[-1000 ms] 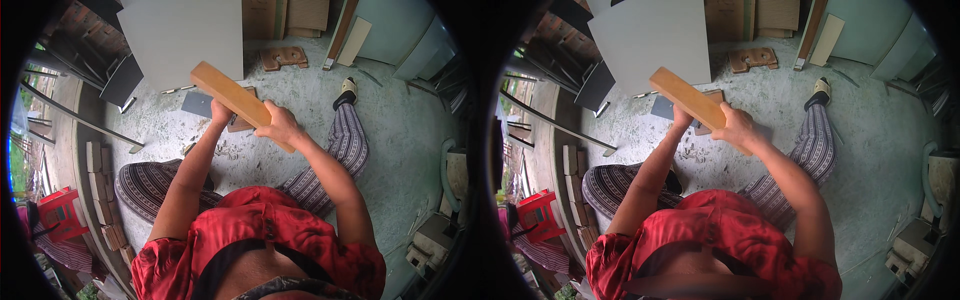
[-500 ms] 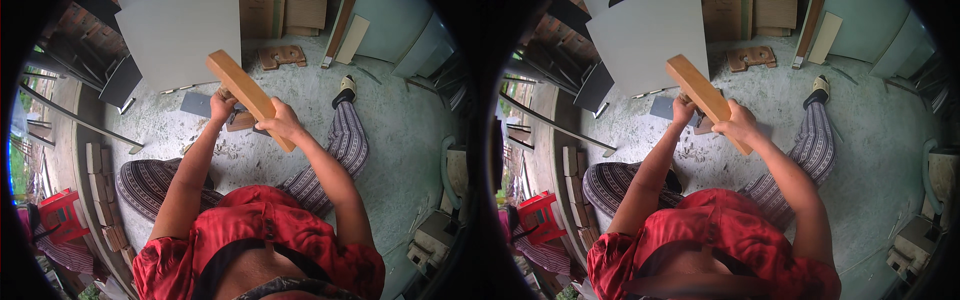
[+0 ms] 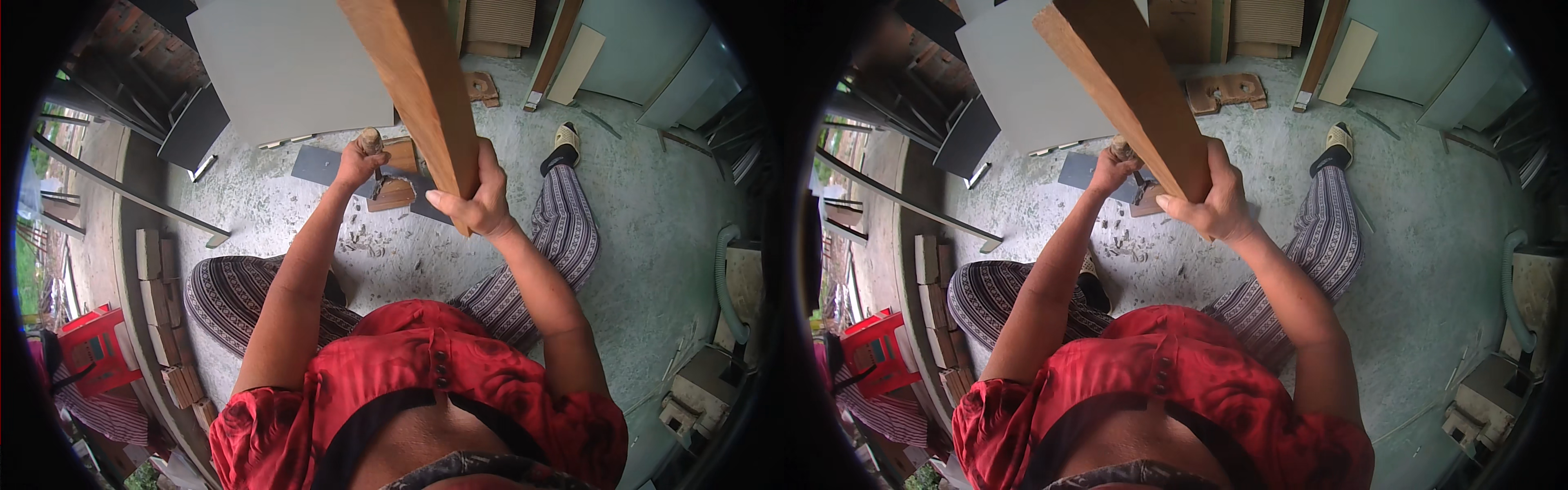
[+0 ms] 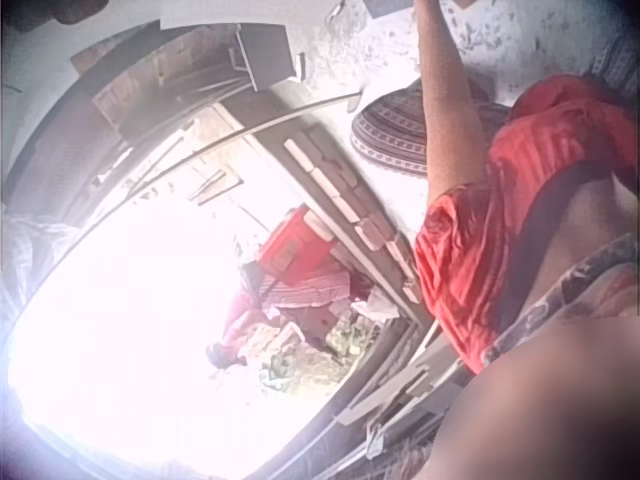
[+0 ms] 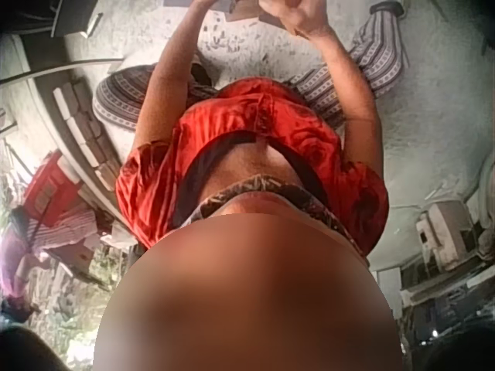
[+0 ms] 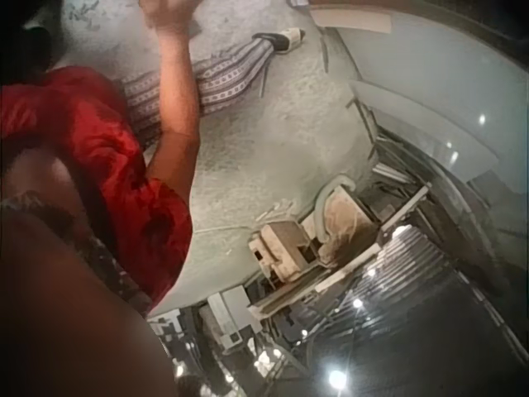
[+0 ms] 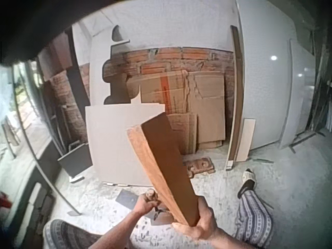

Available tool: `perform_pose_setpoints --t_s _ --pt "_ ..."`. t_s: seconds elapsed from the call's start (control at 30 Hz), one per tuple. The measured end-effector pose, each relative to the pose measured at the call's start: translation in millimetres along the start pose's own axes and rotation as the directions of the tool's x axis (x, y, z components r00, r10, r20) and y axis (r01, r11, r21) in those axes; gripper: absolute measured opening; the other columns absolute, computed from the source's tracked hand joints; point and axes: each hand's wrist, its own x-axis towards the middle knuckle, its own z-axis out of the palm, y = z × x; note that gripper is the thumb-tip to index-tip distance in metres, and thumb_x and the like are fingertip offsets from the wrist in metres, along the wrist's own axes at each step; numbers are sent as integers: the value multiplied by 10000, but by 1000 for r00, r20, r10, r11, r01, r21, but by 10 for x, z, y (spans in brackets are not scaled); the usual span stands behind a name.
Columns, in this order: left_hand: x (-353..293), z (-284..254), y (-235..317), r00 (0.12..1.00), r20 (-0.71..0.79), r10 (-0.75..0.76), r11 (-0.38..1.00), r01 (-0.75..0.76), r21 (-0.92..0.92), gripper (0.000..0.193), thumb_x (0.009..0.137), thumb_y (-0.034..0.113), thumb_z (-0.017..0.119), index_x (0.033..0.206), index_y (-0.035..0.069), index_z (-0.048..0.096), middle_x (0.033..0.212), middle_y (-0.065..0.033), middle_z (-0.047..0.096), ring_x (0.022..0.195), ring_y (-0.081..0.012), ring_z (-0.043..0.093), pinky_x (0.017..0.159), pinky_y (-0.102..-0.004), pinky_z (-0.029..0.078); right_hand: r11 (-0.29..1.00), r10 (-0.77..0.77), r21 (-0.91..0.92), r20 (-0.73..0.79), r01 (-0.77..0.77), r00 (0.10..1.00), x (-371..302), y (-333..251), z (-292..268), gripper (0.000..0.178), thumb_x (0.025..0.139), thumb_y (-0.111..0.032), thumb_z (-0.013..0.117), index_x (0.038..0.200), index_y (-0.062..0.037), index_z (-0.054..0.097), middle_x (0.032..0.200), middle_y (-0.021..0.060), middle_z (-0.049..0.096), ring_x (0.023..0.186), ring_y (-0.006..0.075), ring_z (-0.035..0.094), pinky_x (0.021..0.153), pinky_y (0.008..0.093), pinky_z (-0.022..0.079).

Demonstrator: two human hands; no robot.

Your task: Hammering a chisel into a wood block to carve or shape it.

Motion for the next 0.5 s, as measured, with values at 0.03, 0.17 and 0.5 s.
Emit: perform_pose_setpoints --t_s 0.03,0.17,0.5 --pt "4 -2 -25 1000 -2 8 1000 -8 15 184 705 85 740 797 53 584 757 19 612 706 -76 548 668 -269 472 1000 -3 0 -2 3 1000 -53 86 3 569 637 -236 751 1068 1 466 901 148 628 853 234 629 751 318 496" --pt "17 107 43 931 -53 360 795 -277 540 216 715 89 720 910 42 640 820 3 657 779 -80 592 713 -275 483 735 461 -635 212 -237 862 -90 391 -45 556 614 -274 723 1037 -16 469 889 206 638 855 364 632 755 405 500" --pt "-33 67 16 996 -90 -3 994 12 106 184 703 127 733 823 49 617 741 13 633 694 -70 555 680 -266 479 1000 -5 5 -58 5 998 20 59 20 613 619 -250 759 1074 12 441 911 109 599 810 204 594 742 328 484"
